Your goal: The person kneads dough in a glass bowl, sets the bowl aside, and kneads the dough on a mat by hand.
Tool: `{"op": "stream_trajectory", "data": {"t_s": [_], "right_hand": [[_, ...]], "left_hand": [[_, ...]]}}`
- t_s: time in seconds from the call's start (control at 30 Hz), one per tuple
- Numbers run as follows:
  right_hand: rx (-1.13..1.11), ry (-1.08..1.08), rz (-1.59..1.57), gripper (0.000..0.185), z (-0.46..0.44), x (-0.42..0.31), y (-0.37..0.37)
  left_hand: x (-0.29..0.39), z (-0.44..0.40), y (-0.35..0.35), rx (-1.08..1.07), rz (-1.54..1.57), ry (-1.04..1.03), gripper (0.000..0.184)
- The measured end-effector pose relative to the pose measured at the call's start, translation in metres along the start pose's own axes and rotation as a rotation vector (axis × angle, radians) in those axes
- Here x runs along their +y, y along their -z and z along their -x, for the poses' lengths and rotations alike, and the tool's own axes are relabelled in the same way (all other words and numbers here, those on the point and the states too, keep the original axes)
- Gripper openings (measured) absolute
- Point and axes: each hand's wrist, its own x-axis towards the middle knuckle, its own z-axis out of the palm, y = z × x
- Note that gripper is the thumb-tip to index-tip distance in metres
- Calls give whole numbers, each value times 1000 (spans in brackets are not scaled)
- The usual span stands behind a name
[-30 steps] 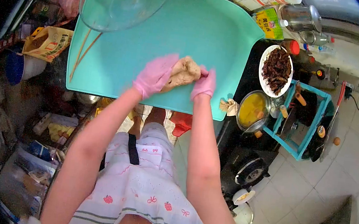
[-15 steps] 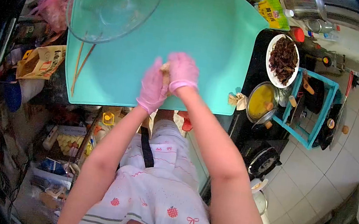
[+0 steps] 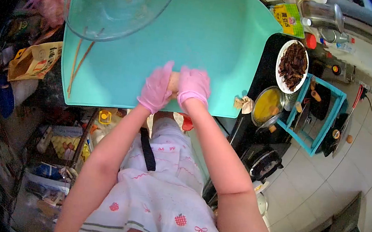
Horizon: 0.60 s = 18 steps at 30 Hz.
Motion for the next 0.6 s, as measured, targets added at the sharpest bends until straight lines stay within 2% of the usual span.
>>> {"op": "stream_trajectory", "data": {"t_s": [0.03, 0.1, 0.17, 0.27, 0.37, 0.47, 0.6], "right_hand": [[-35, -123, -244, 48, -2, 2, -1], [-7, -203, -324, 47, -1, 2, -3], [113, -126, -2, 45, 8, -3, -5], [406, 113, 253, 42, 1, 13, -29], [734, 227, -27, 43, -24, 16, -35], [695, 196, 25, 50, -42, 10, -22], [697, 258, 81, 57, -68, 9, -14]], "left_hand": [[1, 0, 0, -14, -8, 1, 79], [-3, -3, -4, 35, 10, -63, 77], [-5, -3, -9, 61, -6, -110, 75], [-10, -4, -16, 92, -80, -145, 72], [-12, -1, -20, 80, -138, -145, 71], [-12, -3, -22, 38, -188, -115, 71], [-10, -4, -24, 42, -228, -121, 71]]}}
